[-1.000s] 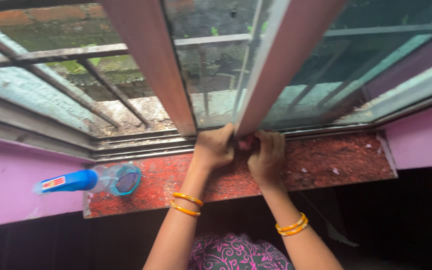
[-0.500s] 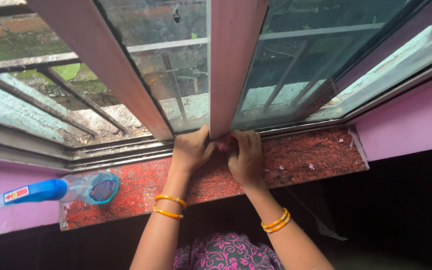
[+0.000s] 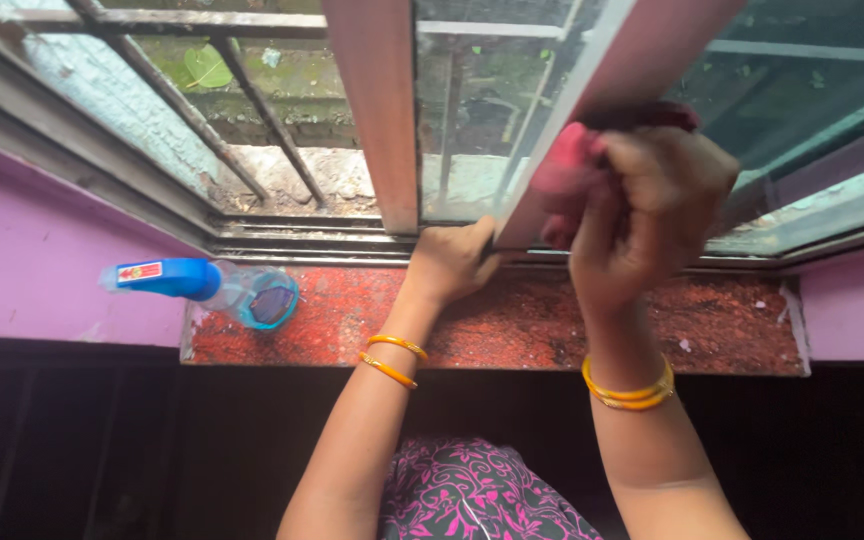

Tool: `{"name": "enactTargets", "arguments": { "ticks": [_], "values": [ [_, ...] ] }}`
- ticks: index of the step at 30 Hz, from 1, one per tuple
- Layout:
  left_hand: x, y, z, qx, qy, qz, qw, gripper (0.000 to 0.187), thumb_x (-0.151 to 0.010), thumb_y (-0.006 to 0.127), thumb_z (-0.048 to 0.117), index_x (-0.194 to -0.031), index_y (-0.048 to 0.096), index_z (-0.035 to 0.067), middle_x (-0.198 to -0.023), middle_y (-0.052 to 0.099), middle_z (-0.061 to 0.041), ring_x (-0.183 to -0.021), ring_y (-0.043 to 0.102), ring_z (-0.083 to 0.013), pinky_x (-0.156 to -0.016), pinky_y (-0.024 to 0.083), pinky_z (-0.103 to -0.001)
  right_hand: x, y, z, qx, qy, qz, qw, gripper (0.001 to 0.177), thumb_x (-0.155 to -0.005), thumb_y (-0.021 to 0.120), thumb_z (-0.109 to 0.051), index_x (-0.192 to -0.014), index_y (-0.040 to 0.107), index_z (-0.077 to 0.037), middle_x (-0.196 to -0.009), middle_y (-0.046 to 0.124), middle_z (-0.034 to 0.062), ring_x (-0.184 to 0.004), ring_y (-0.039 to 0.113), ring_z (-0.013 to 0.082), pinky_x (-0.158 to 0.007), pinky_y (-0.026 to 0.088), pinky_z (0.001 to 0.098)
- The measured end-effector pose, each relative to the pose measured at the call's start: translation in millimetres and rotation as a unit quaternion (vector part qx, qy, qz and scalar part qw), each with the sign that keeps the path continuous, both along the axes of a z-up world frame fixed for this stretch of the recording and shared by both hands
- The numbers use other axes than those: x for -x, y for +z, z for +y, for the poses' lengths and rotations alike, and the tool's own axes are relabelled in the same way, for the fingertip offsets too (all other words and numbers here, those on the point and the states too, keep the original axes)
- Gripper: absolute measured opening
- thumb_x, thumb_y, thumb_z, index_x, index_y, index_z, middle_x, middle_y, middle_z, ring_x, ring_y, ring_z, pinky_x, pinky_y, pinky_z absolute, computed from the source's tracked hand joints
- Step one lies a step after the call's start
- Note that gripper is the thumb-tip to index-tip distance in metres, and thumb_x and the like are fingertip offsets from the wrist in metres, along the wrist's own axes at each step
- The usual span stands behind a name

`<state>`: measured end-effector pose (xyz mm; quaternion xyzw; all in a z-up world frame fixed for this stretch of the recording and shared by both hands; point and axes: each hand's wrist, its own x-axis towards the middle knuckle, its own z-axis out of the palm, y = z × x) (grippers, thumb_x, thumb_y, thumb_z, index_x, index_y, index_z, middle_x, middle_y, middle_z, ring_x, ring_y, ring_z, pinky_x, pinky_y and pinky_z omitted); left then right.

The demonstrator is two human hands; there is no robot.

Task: The person cleans a window frame and sill using a spray bottle and a cloth. They spray the surface and wipe the metal frame and the red granite sill repeatedly.

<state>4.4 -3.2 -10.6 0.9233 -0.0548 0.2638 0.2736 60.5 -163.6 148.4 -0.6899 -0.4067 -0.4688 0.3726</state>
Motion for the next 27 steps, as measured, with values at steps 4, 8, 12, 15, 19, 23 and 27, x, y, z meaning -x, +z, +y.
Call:
{"name": "enactTargets", "arguments": {
  "ticks": [4, 8, 12, 15, 19, 23, 27],
  "values": [
    [-3.2, 1.1, 1.8, 0.011, -0.012, -0.033, 0.999, 0.037, -0.077, 0.083, 0.029, -0.097, 0.057, 0.011, -0.073, 0.067, -0.009, -0.065, 0.069, -0.0316, -0.056, 0.052, -0.044, 8.5, -28.6, 15.0, 0.012, -0.05, -0.012, 0.999, 0.014, -0.103, 0.066, -0.003, -0.113, 0.074, -0.01, -0.109, 0.065, 0.0047, -0.106, 0.06, 0.0247, -0.101, 0.046, 0.0457],
    [-3.4, -2.3, -0.9, 0.051, -0.014, -0.063, 0.997, 0.029, -0.076, 0.079, 0.03, -0.091, 0.059, 0.015, -0.071, 0.067, -0.008, -0.063, 0.068, -0.0312, -0.053, 0.053, -0.043, 20.2, -84.6, 13.3, 0.089, 0.006, -0.003, 0.996, 0.02, -0.097, 0.072, -0.001, -0.112, 0.075, -0.013, -0.108, 0.067, 0.0034, -0.104, 0.061, 0.0249, -0.096, 0.049, 0.0441],
    [-1.3, -2.7, -2.7, 0.067, -0.001, -0.046, 0.997, 0.014, -0.089, 0.07, 0.023, -0.093, 0.058, 0.017, -0.074, 0.068, -0.006, -0.068, 0.069, -0.0303, -0.057, 0.053, -0.042, 29.0, -124.1, 11.0, 0.131, 0.017, 0.049, 0.99, 0.027, -0.092, 0.071, 0.002, -0.113, 0.076, -0.015, -0.11, 0.068, -0.0002, -0.102, 0.06, 0.0242, -0.096, 0.051, 0.0402],
    [-2.4, -2.1, -1.4, 0.063, -0.01, -0.055, 0.996, 0.016, -0.088, 0.07, 0.024, -0.092, 0.057, 0.016, -0.073, 0.067, -0.006, -0.067, 0.069, -0.0307, -0.056, 0.053, -0.043, 21.4, -119.4, 10.4, 0.16, 0.004, 0.004, 0.987, 0.024, -0.093, 0.069, -0.002, -0.112, 0.076, -0.014, -0.11, 0.065, 0.0009, -0.1, 0.059, 0.0251, -0.095, 0.05, 0.0418],
    [-5.6, -4.4, 0.0, 0.031, -0.012, -0.046, 0.998, 0.024, -0.082, 0.072, 0.025, -0.095, 0.057, 0.011, -0.073, 0.068, -0.008, -0.063, 0.068, -0.0311, -0.055, 0.053, -0.044, 6.5, -78.1, 16.8, 0.14, -0.053, -0.101, 0.984, 0.009, -0.104, 0.069, -0.014, -0.112, 0.072, -0.016, -0.108, 0.061, 0.0003, -0.102, 0.056, 0.0243, -0.095, 0.045, 0.0451],
    [-2.8, -3.7, 0.9, 0.024, -0.016, -0.018, 0.999, 0.033, -0.08, 0.079, 0.03, -0.09, 0.054, 0.01, -0.071, 0.068, -0.009, -0.064, 0.068, -0.0323, -0.055, 0.052, -0.044, -22.1, -19.2, 23.3, 0.083, -0.07, -0.14, 0.984, 0.007, -0.104, 0.069, -0.018, -0.111, 0.069, -0.019, -0.106, 0.06, -0.0002, -0.102, 0.055, 0.0244, -0.093, 0.042, 0.0456],
    [-2.3, -0.3, 0.2, 0.029, -0.014, -0.022, 0.999, 0.035, -0.082, 0.08, 0.031, -0.091, 0.053, 0.01, -0.073, 0.068, -0.009, -0.066, 0.069, -0.0317, -0.056, 0.053, -0.044, -54.0, 34.4, 22.2, 0.024, -0.063, -0.119, 0.991, 0.009, -0.102, 0.071, -0.017, -0.111, 0.068, -0.02, -0.106, 0.059, -0.0001, -0.102, 0.055, 0.0246, -0.093, 0.042, 0.0459]
  ]
}}
